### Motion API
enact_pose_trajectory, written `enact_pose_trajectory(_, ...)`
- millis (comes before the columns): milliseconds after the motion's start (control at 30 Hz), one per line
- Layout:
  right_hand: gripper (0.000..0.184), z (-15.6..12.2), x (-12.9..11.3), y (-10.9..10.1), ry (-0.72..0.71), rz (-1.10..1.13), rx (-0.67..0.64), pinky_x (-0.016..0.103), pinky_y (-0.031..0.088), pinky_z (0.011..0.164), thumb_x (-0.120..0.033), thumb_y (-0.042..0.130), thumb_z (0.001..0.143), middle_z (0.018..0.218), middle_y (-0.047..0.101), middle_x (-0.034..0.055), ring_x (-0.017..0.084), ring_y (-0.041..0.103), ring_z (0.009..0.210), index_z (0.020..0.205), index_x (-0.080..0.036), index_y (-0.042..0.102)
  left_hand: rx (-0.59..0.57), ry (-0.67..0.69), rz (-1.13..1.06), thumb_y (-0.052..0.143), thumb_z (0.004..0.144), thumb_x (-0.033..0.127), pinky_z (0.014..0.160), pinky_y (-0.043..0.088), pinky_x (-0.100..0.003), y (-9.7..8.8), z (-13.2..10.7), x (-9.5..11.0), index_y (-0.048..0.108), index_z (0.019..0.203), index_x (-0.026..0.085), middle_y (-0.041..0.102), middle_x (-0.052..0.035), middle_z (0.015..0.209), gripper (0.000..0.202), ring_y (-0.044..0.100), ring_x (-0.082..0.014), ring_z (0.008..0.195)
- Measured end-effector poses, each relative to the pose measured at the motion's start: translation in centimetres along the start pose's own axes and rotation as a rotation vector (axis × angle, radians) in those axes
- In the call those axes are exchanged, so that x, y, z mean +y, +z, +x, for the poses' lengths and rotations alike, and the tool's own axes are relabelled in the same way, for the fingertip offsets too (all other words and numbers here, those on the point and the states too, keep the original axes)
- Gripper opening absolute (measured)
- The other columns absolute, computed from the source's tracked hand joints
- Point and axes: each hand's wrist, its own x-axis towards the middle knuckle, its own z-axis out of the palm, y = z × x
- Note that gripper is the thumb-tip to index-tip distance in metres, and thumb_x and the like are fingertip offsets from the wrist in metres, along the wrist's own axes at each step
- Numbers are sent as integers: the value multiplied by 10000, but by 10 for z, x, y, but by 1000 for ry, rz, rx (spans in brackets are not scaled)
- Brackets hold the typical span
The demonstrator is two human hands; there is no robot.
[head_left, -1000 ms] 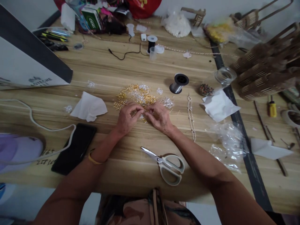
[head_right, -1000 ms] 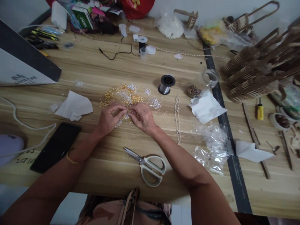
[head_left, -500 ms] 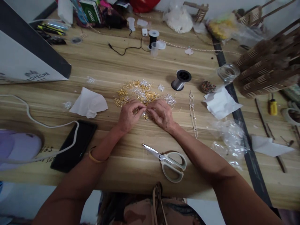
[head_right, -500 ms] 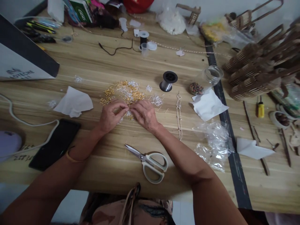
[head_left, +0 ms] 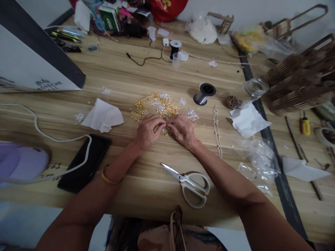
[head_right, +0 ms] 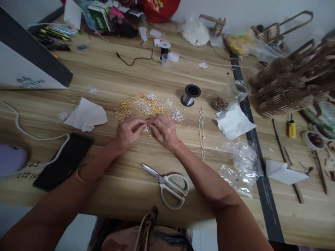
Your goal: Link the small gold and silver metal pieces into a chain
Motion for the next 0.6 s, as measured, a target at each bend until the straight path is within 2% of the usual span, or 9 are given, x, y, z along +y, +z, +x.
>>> enact_pose_trajectory(133,134,0,0,0,0,0,-17,380,463,791,-264,502,944,870,667,72,202,583,835,931,-201,619,-7,78,111,553,891,195,885,503,-366,-1,-1,0,653,833,170,702,-77,887,119,647,-205,968)
enact_pose_trajectory(333,160,0,-1,0,24,9,-21,384,473,794,-268,489,948,916,650,85,205,574,877,943,-197,633,-1,150,197,556,882,167,960,474,-404,-5,1,1,647,822,173,713,-63,885,109,650,-208,1009)
enact_pose_trajectory(600,161,-1,-1,0,51,23,-29,371,465,792,-288,509,943,885,644,71,196,574,848,935,-201,645,-35,75,165,537,883,167,1009,446,-438,-3,0,-1,653,821,190,726,-67,943,133,654,-213,1035)
